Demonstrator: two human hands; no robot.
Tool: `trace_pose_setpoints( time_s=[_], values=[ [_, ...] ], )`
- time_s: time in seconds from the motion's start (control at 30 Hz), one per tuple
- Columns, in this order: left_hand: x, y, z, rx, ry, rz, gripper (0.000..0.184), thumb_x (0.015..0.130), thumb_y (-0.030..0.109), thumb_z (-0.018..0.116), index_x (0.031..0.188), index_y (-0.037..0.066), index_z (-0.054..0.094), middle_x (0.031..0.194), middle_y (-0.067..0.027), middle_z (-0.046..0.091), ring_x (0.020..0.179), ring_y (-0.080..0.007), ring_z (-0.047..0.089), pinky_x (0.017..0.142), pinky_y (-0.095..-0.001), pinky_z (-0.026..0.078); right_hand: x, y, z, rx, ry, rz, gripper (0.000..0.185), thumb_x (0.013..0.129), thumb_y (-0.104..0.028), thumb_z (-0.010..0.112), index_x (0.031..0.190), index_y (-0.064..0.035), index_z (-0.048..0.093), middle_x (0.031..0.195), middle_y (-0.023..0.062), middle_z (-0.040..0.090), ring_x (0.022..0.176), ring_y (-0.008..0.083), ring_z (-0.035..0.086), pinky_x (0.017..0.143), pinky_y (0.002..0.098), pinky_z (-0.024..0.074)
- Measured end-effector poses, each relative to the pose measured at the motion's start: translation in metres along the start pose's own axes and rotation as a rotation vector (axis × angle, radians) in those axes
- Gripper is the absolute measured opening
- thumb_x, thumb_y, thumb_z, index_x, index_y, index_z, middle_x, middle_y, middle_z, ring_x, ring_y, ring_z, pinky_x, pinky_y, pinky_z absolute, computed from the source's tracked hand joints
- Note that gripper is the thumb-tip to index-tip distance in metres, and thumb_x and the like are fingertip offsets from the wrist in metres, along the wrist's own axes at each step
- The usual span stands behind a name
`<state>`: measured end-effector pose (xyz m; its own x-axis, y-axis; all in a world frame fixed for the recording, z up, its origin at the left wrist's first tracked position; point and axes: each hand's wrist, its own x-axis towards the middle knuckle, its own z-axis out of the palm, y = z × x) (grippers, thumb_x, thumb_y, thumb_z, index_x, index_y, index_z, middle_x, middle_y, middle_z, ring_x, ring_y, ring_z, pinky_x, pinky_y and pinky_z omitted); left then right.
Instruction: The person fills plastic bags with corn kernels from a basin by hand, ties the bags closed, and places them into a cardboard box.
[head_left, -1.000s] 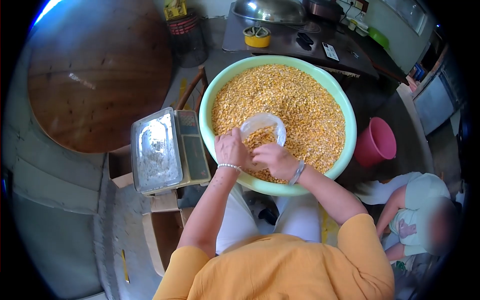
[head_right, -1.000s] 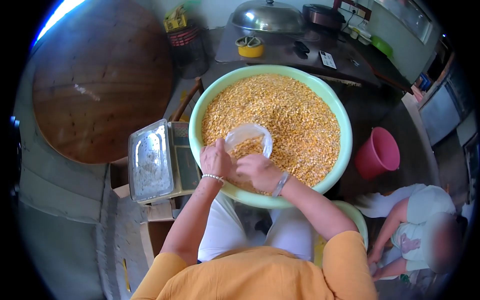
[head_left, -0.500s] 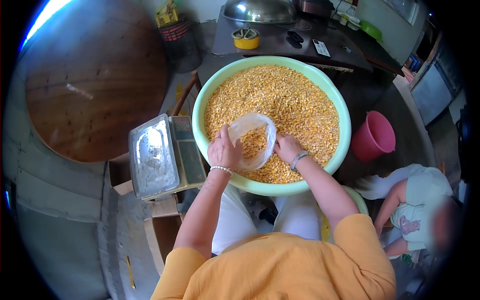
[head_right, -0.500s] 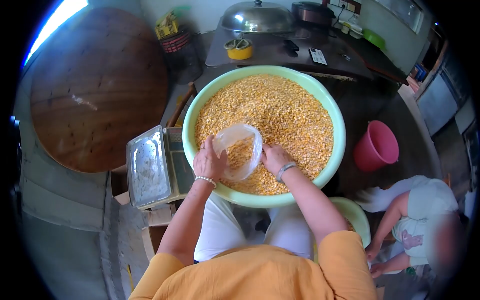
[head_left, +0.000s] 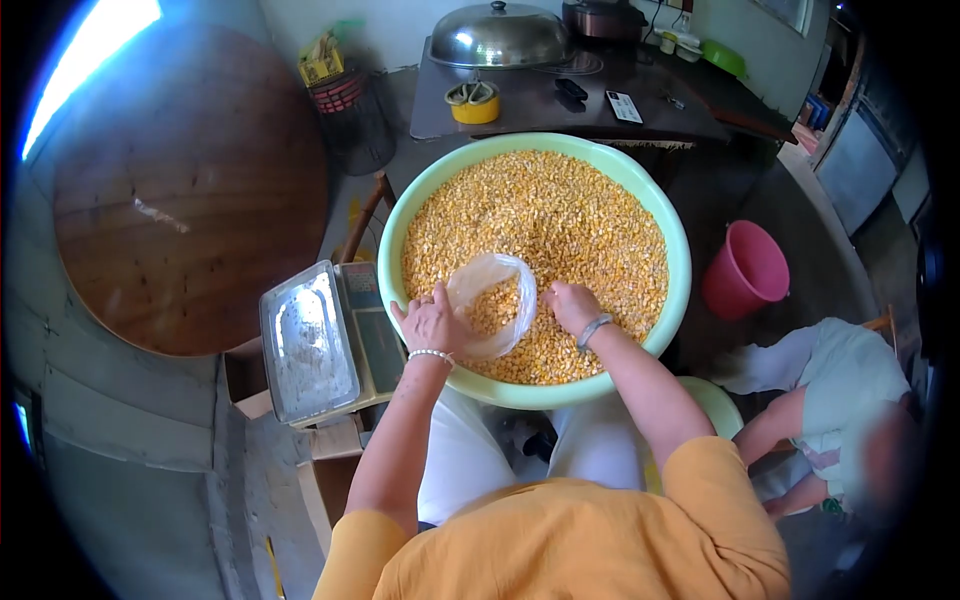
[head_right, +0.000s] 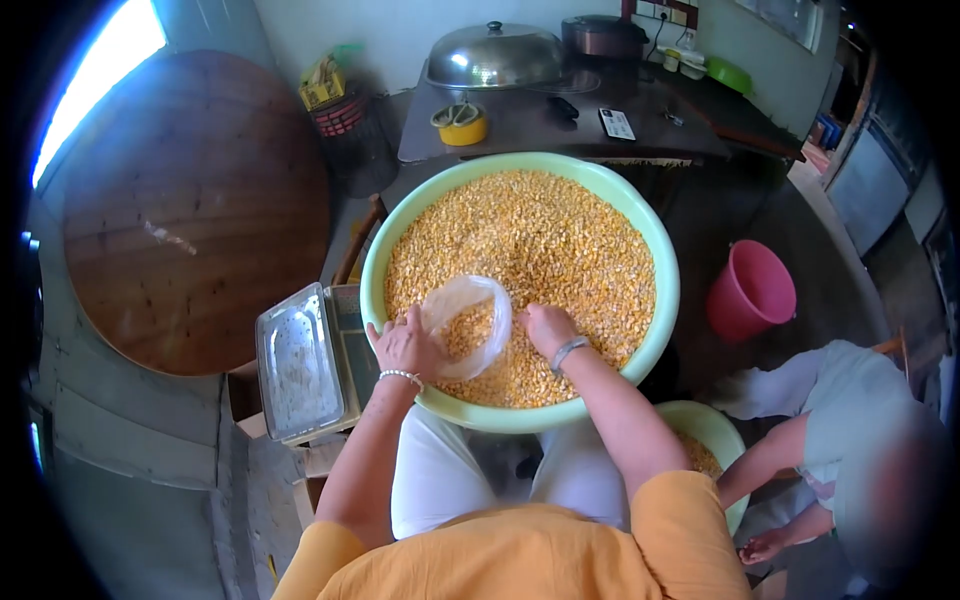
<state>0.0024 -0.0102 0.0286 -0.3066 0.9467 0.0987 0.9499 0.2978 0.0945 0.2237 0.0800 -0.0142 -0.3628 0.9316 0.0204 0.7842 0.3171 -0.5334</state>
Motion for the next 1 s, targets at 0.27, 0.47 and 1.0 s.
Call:
trace_pose_setpoints(
  time_s=[0.27,0.47,1.0],
  values=[
    [-0.005,-0.025,0.019,-0.264,0.233,0.092,0.033,0.073,0.013,0.057,0.106,0.013,0.056,0.081,-0.0106,0.065,0.091,-0.0269,0.060,0.103,-0.0508,0.026,0.014,0.003,-0.005,0.483,0.254,0.019,0.027,0.087,-0.028,0.057,0.079,-0.0028,0.063,0.060,0.0125,0.059,0.053,0.0223,0.056,0.052,0.0340,0.0450],
    [-0.009,-0.023,0.013,-0.322,0.303,0.084,0.030,0.073,0.011,0.056,0.103,0.014,0.058,0.078,-0.0089,0.065,0.084,-0.0253,0.062,0.101,-0.0497,0.028,0.037,-0.068,0.028,0.366,-0.126,-0.361,0.024,0.083,-0.025,0.058,0.077,-0.0024,0.064,0.064,0.0131,0.062,0.056,0.0233,0.059,0.056,0.0367,0.0468],
    [-0.010,-0.020,0.013,-0.353,0.427,0.103,0.018,0.074,0.013,0.058,0.092,0.012,0.060,0.071,-0.0095,0.064,0.074,-0.0268,0.062,0.098,-0.0496,0.033,0.003,-0.061,0.052,0.239,-0.126,-0.724,0.015,0.071,-0.010,0.056,0.083,-0.0066,0.064,0.087,0.0118,0.062,0.085,0.0290,0.059,0.075,0.0388,0.0465]
  ],
)
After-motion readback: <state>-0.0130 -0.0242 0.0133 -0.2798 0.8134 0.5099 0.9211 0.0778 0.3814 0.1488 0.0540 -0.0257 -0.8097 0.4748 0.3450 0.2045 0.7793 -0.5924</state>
